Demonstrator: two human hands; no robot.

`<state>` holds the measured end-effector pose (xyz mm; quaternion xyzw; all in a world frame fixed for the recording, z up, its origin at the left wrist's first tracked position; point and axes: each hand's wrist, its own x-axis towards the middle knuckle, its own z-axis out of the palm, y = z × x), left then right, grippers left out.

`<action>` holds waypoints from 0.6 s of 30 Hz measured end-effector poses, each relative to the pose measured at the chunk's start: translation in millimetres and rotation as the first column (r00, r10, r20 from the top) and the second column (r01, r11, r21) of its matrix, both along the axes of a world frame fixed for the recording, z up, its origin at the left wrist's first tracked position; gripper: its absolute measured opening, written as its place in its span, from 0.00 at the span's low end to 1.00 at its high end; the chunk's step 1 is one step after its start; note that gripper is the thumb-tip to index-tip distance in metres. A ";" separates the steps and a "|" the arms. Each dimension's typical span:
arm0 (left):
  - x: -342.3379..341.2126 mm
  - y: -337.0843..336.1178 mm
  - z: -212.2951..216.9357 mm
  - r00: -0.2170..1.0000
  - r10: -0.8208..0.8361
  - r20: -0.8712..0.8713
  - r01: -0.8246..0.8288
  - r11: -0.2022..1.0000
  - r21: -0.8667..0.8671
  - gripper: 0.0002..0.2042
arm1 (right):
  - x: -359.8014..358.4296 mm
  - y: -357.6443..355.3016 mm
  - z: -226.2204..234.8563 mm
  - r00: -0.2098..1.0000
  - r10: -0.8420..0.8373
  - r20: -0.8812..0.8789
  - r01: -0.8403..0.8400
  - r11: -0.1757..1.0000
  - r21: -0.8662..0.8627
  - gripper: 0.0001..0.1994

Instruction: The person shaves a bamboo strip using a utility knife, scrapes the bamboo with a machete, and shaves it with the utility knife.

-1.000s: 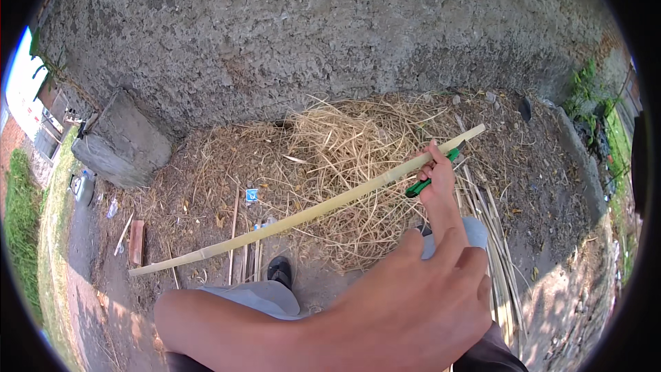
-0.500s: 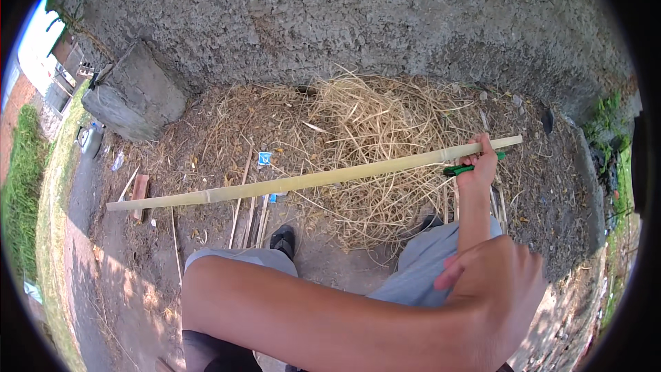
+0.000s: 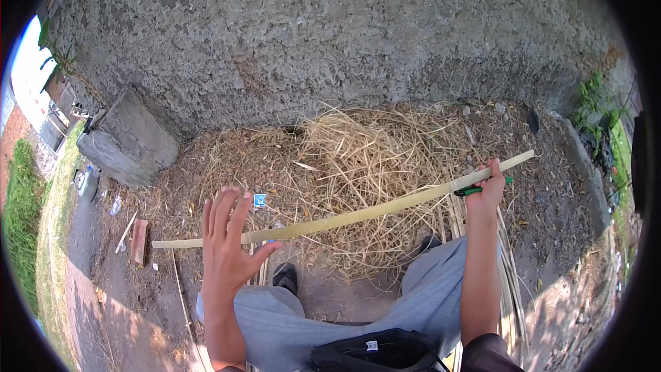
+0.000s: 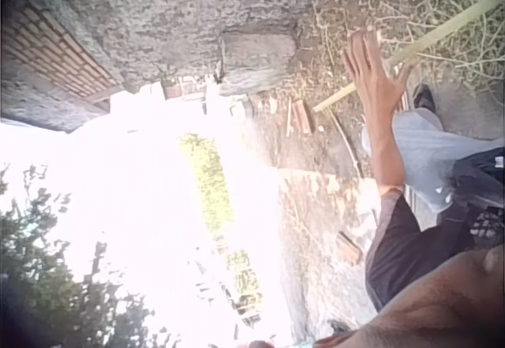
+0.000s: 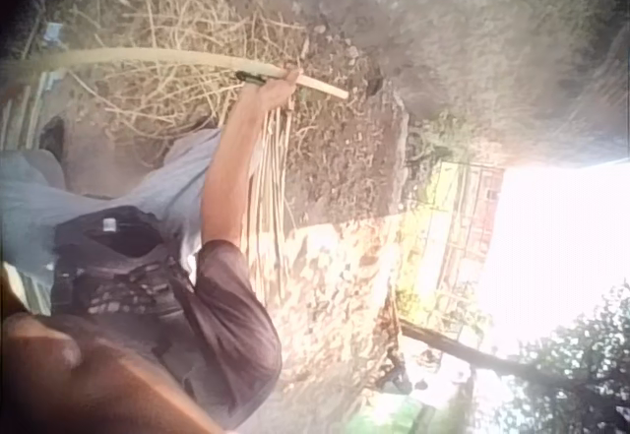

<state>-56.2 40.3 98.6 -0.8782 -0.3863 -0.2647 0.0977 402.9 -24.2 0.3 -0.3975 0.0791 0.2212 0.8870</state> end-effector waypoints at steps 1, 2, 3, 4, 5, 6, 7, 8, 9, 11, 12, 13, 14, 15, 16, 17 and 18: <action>-6.5 -0.3 -6.8 1.000 -0.013 0.002 0.013 1.000 -0.001 0.46 | -0.8 0.1 -0.3 1.000 -0.008 0.025 0.008 1.000 0.003 0.12; -12.4 -0.9 -13.2 0.996 0.048 0.072 -0.041 0.994 -0.097 0.45 | -2.0 -0.7 -0.9 0.999 -0.019 0.028 0.019 1.000 0.002 0.12; -15.6 -0.4 -17.8 0.984 0.121 0.133 -0.094 0.976 -0.196 0.44 | -4.0 -0.3 -0.2 0.999 -0.007 0.042 0.006 1.000 0.021 0.13; -17.0 2.3 -22.3 0.984 0.118 0.136 -0.090 0.976 -0.198 0.44 | -5.8 -0.3 0.9 0.998 0.008 0.057 -0.010 0.999 0.041 0.13; -18.6 4.9 -27.3 0.986 0.113 0.120 -0.081 0.965 -0.248 0.43 | -6.8 -1.0 2.8 0.999 -0.017 0.031 0.016 1.000 0.020 0.13; -20.6 5.7 -28.6 0.989 0.110 0.102 -0.075 0.952 -0.297 0.41 | -7.9 -1.6 3.1 0.999 -0.016 0.031 0.016 1.000 0.019 0.13; -20.7 5.4 -29.4 0.988 0.112 0.102 -0.077 0.952 -0.298 0.41 | -8.7 -2.3 3.5 1.000 -0.012 0.014 0.012 1.000 -0.005 0.12; -18.1 4.7 -29.5 0.995 0.092 0.041 -0.079 0.967 -0.242 0.36 | -9.6 -3.2 3.8 1.000 -0.006 -0.004 0.006 1.000 -0.029 0.11; -17.2 4.6 -28.6 0.997 0.076 -0.019 -0.078 0.980 -0.182 0.31 | -7.9 -4.3 2.3 1.000 -0.002 -0.002 0.002 1.000 -0.026 0.11; -28.0 15.7 -40.2 0.998 0.058 0.032 -0.053 0.988 -0.143 0.25 | -4.6 -5.0 -3.9 0.999 0.053 0.004 -0.053 0.999 -0.003 0.11; -30.1 17.7 -43.5 0.996 0.030 0.082 -0.020 0.994 -0.112 0.20 | -1.6 -5.6 -6.8 0.999 0.054 0.007 -0.054 0.999 -0.005 0.11; -32.3 17.4 -45.5 0.996 0.031 0.086 -0.021 0.993 -0.113 0.20 | 1.3 -5.0 -9.8 0.997 0.080 0.015 -0.080 0.997 0.004 0.12; -33.5 17.1 -46.2 0.991 0.004 0.131 0.010 0.994 -0.105 0.16 | 4.1 -5.1 -12.7 0.994 0.105 0.022 -0.106 0.994 0.013 0.12; -34.4 18.4 -45.0 0.984 -0.022 0.176 0.039 0.995 -0.089 0.13 | 4.6 -3.4 -14.5 0.994 0.108 0.026 -0.109 0.994 0.019 0.12; -35.3 19.3 -45.6 0.984 -0.021 0.179 0.037 0.996 -0.082 0.13 | 4.5 -3.5 -16.9 0.987 0.159 0.030 -0.159 0.987 0.006 0.13; -35.9 20.3 -47.4 0.981 -0.029 0.193 0.046 0.996 -0.082 0.13 | 6.0 -3.7 -18.3 0.978 0.208 0.033 -0.208 0.978 -0.007 0.13; -39.1 20.2 -49.2 0.979 -0.033 0.202 0.051 0.995 -0.084 0.13 | -0.9 -2.9 -13.6 0.977 0.212 0.032 -0.212 0.977 -0.002 0.13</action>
